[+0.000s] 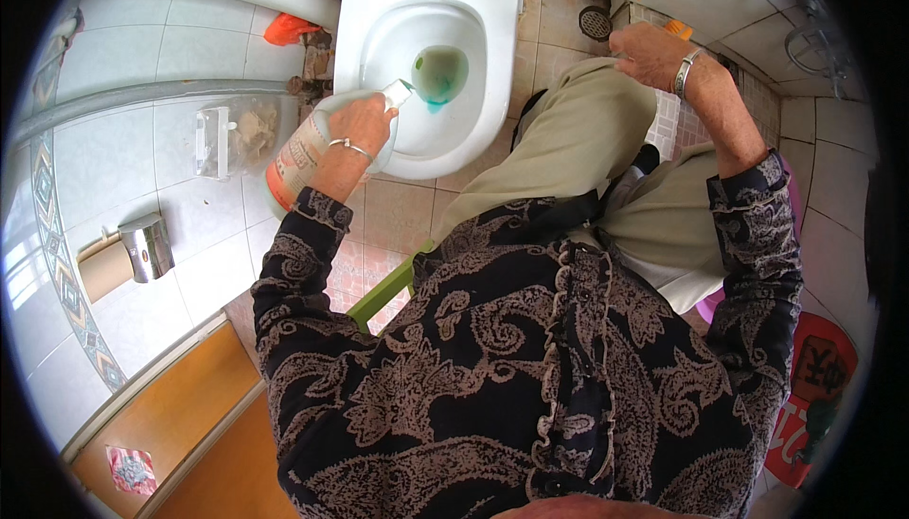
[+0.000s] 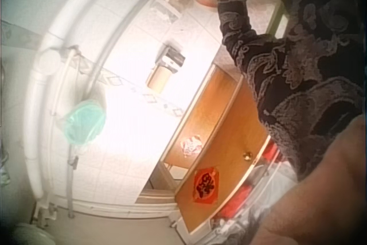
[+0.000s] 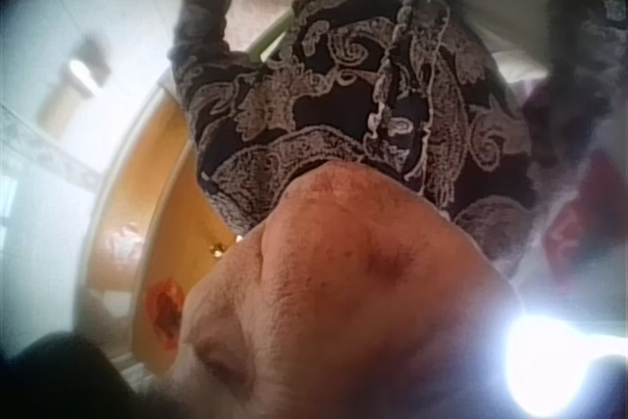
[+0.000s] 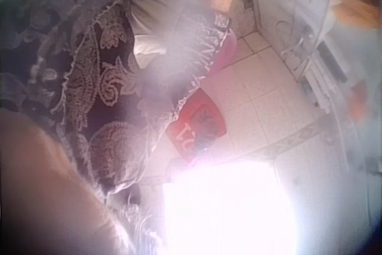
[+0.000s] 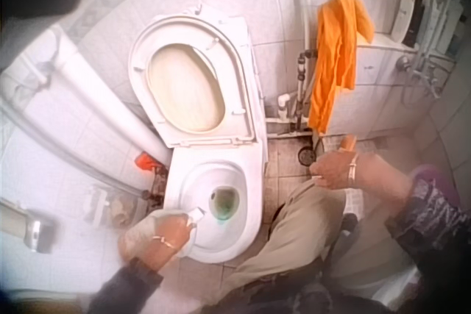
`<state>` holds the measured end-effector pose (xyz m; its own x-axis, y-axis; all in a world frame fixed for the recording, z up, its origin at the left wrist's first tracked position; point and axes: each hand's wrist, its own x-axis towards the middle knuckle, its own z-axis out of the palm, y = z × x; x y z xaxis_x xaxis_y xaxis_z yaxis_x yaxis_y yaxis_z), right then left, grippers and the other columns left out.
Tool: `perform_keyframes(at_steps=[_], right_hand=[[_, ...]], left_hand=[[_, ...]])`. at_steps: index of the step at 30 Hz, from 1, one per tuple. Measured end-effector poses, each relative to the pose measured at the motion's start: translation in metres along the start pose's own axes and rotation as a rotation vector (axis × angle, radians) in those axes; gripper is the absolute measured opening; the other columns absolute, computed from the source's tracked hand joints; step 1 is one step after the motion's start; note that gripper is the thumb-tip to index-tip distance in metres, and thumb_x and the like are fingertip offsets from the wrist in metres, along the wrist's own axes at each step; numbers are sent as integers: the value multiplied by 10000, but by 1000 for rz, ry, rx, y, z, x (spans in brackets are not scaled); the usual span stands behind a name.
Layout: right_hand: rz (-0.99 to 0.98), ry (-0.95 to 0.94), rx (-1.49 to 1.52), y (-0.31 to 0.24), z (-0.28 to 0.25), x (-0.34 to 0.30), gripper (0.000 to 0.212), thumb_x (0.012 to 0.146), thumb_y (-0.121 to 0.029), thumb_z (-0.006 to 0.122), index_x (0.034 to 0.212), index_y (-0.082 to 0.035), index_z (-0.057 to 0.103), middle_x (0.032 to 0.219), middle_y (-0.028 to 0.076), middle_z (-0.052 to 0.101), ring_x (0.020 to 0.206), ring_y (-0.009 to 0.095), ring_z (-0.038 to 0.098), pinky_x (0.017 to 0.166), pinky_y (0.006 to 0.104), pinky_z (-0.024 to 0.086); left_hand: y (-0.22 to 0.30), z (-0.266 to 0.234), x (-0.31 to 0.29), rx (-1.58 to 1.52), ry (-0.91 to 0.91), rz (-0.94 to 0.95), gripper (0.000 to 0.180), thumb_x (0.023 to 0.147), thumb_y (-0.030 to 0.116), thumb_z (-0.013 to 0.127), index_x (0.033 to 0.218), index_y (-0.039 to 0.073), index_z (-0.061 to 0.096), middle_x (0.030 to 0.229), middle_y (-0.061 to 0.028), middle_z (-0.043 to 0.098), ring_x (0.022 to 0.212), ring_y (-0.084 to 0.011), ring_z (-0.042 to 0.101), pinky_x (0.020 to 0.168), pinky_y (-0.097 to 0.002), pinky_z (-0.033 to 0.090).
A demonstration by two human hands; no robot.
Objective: The person scrubs the inside of a toilet bowl with a brush while sitting on a small stool. They pour water from a pink basin into the bowl multiple times and later add a green cleaning liquid from a bottle.
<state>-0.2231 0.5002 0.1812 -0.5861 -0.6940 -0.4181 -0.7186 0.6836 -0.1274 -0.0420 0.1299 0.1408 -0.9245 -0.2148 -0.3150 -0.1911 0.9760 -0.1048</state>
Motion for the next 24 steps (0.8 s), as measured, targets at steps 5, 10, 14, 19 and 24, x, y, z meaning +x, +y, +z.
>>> perform_keyframes(at_steps=[5,10,14,19,24], right_hand=[[16,-35,-35,-4,-3,1,225,847,-180,549,985,-2,556,953,202,581,970,368,552,845,438,446],[37,-47,-13,-7,-5,-1,232,850,-188,548,999,-9,550,945,188,567,978,359,542,853,436,440],[36,-39,0,-3,-1,1,230,849,-184,546,997,-8,551,950,191,573,977,363,545,851,438,442],[39,-30,11,-2,1,1,225,848,-175,543,994,-5,550,959,191,578,977,366,548,850,438,446],[37,-28,9,-2,1,1,217,846,-171,556,988,-6,551,961,190,579,973,366,548,848,442,447]], left_hand=[[3,2,0,11,-7,-10,283,868,323,612,905,45,653,839,-175,676,824,-340,655,711,-441,501],[5,0,-1,3,-17,-9,280,868,315,614,904,41,656,841,-176,677,829,-343,655,711,-442,501],[8,-2,-1,3,-29,-10,276,869,307,613,902,37,659,843,-175,677,829,-345,655,709,-441,501],[10,0,1,9,-44,-13,273,870,300,612,905,35,666,845,-174,679,826,-343,657,707,-442,502],[12,1,2,21,-48,-24,270,864,301,619,891,37,673,840,-175,679,822,-341,659,712,-442,504]])
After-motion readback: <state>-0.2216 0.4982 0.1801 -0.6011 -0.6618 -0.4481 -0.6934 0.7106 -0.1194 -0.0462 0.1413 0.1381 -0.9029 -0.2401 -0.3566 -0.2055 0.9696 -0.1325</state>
